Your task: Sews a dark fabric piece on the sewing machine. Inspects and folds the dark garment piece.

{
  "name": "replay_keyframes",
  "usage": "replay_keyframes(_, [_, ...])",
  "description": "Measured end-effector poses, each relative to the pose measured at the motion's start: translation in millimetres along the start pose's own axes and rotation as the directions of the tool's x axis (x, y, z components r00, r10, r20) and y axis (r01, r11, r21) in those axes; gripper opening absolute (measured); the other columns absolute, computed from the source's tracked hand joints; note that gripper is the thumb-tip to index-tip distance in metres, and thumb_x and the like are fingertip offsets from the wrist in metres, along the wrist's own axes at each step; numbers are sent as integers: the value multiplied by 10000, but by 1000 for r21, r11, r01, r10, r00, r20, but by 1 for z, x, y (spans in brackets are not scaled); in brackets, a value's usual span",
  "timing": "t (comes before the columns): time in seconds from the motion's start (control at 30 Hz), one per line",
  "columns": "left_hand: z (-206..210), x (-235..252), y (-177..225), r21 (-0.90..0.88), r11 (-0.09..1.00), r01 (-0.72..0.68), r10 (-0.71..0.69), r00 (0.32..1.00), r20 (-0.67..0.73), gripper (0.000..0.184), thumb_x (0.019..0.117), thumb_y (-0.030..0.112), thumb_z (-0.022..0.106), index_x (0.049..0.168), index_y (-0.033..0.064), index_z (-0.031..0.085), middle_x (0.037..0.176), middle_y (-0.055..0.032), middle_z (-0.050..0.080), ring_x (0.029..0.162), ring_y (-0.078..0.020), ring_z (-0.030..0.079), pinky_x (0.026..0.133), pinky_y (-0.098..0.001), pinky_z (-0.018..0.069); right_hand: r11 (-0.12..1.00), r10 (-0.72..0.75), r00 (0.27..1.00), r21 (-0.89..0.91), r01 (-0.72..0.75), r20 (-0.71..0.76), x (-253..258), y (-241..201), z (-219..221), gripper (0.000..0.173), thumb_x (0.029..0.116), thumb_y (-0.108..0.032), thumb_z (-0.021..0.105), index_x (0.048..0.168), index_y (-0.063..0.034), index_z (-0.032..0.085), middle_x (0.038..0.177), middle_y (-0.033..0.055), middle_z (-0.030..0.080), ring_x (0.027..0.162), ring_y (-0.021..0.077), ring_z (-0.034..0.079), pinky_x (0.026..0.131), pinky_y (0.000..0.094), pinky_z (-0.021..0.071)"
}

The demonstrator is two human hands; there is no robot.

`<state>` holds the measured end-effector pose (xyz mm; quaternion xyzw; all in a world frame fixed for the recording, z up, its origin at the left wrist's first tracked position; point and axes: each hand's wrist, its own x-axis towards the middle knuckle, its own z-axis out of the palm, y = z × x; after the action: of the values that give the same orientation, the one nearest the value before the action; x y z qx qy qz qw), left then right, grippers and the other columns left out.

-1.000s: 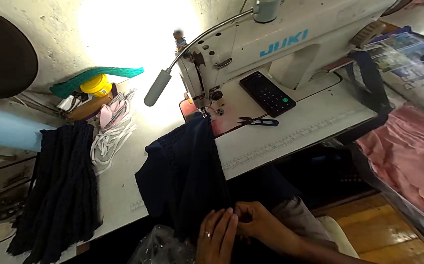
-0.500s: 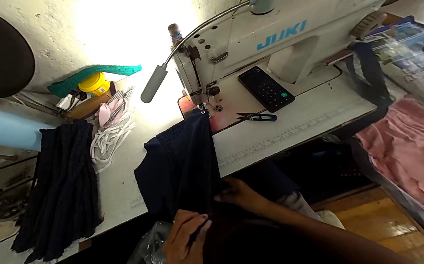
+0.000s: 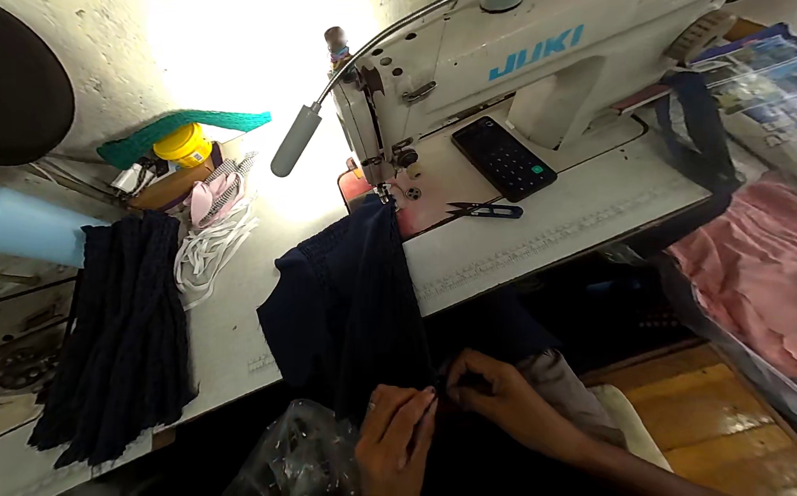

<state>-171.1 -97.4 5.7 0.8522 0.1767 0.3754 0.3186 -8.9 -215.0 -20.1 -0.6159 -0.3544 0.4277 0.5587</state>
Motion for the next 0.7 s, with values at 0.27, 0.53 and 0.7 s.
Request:
replay_keyframes(0.27, [-55, 14, -4, -11, 984, 178, -178, 983, -52, 108, 933, 127, 712, 1027, 105, 758, 1027, 48, 728, 998, 14, 663, 876, -160, 559, 986, 164, 979, -54, -159, 123, 73, 22, 15, 504, 926, -154, 748, 1364, 34, 586, 1401, 231, 561, 1238, 239, 619, 1019, 352, 544])
replay_keyframes(0.53, [-163, 145, -42, 274, 946, 175, -131, 977, -171, 205, 987, 158, 640, 1076, -19, 693, 1030, -31, 682, 927, 16, 622, 840, -192, 525, 988, 155, 976, -51, -149, 151, 20, -22, 9, 265, 1006, -184, 649, 1194, 2, 662, 1061, 83, 716, 856, 94, 714, 758, 273, 616])
replay_keyframes(0.7, [-91, 104, 16, 222, 971, -92, 75, 994, 84, 236, 990, 283, 650, 883, 87, 725, 973, -39, 718, 1022, -104, 653, 931, -287, 510, 981, -165, 980, -125, 151, -110, -17, -19, 11, 469, 903, -128, 749, 1325, -22, 575, 849, 13, 730, 695, 47, 705, 638, 217, 608])
